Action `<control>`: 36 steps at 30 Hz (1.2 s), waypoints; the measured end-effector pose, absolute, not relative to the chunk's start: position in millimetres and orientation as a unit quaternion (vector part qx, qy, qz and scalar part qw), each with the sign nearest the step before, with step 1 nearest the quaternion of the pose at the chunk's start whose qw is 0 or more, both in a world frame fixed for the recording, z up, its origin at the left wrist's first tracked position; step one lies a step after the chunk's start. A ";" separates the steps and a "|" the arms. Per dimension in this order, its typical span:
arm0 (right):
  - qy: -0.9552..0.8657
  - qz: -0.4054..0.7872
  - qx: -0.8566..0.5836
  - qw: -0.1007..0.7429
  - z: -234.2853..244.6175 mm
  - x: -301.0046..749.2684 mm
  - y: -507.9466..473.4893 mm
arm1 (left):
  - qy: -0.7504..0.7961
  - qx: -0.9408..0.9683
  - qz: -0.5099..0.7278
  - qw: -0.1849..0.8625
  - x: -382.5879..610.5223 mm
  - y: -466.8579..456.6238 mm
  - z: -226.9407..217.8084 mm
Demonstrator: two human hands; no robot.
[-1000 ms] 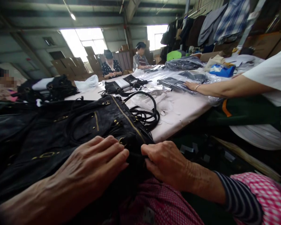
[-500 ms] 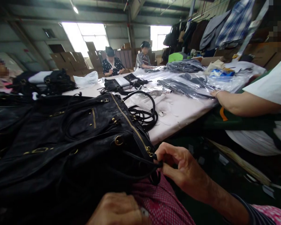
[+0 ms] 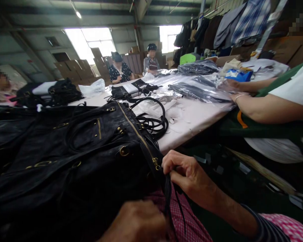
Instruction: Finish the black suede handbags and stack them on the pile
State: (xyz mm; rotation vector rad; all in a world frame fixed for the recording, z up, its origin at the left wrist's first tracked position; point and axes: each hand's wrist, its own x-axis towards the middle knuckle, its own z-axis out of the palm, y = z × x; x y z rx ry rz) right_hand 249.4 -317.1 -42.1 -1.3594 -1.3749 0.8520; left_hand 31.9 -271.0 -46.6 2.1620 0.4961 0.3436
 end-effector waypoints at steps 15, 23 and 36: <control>-0.602 0.345 -0.638 0.334 -51.0 250.5 -301.3 | 0.334 0.684 0.274 0.588 73.3 -239.4 -60.0; -0.617 0.395 -0.580 0.356 -54.2 256.6 -294.3 | 0.366 0.763 0.300 0.441 76.3 -235.4 -74.2; -0.659 0.343 -0.560 0.366 -14.6 284.4 -257.9 | 0.308 0.703 0.296 0.568 69.2 -226.1 -58.8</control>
